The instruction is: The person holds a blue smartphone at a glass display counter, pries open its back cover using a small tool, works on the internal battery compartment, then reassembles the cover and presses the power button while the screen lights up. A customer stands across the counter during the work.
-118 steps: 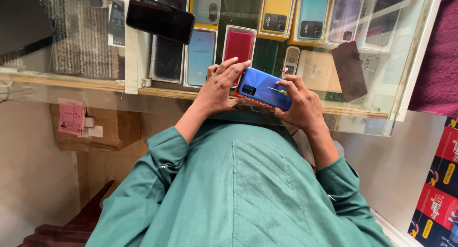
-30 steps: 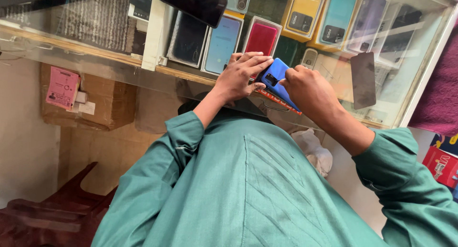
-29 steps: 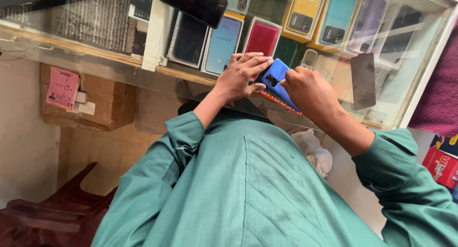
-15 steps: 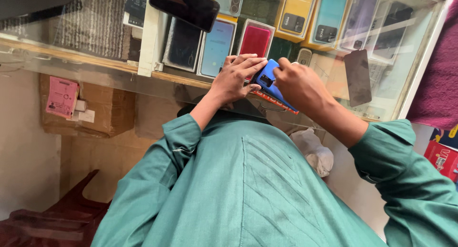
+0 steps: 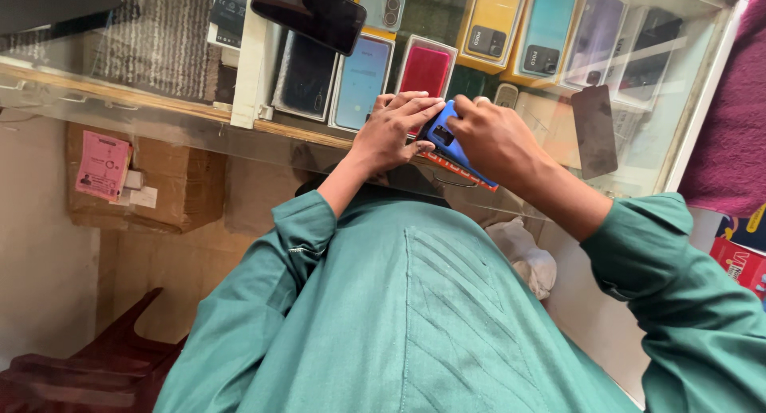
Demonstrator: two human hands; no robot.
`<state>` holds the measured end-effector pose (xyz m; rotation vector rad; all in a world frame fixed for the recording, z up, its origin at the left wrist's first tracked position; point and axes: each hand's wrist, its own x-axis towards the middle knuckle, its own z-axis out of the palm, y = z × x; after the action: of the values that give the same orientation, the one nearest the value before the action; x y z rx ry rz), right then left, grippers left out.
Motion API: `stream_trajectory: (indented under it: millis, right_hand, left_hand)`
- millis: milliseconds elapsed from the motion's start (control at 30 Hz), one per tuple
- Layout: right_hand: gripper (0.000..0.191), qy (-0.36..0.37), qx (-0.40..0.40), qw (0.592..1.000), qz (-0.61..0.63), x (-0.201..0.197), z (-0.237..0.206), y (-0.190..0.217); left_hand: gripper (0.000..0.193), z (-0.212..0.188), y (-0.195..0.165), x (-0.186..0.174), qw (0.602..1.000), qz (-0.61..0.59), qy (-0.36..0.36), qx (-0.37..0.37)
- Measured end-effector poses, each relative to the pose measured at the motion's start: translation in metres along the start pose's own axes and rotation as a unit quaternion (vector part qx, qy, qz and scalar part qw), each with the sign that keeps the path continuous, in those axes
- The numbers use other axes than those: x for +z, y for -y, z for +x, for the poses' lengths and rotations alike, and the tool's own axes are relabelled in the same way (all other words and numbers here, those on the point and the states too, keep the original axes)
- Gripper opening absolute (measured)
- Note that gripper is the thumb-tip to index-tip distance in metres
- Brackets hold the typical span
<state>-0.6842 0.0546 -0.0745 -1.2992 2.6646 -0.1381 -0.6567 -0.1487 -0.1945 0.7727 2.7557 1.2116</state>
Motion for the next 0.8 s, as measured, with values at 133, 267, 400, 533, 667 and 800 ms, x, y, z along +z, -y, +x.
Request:
stream_trajectory:
  millis: [133, 267, 400, 533, 667, 800]
  right_hand:
    - [0.027, 0.048, 0.08, 0.996, 0.0, -0.001, -0.002, -0.003]
    - [0.016, 0.011, 0.062, 0.997, 0.033, -0.003, -0.003, -0.004]
    - [0.018, 0.078, 0.089, 0.991, 0.064, -0.006, -0.003, -0.004]
    - [0.023, 0.038, 0.094, 0.994, 0.052, -0.01, -0.005, -0.001]
    - [0.022, 0.033, 0.069, 0.996, 0.035, -0.013, -0.005, 0.0]
    - [0.034, 0.07, 0.11, 0.991, 0.012, -0.017, -0.005, 0.002]
  left_hand:
    - [0.078, -0.001, 0.003, 0.001, 1.0, -0.009, -0.012, 0.009]
    - [0.077, -0.001, 0.004, 0.001, 1.0, -0.003, -0.007, 0.005]
    - [0.076, 0.0, 0.003, 0.0, 1.0, -0.003, -0.006, 0.006]
    - [0.077, -0.001, 0.003, 0.0, 1.0, -0.003, -0.003, 0.003]
    - [0.077, -0.001, 0.003, 0.001, 1.0, -0.004, -0.004, 0.004]
    - [0.077, -0.001, 0.003, 0.002, 1.0, -0.007, -0.007, 0.009]
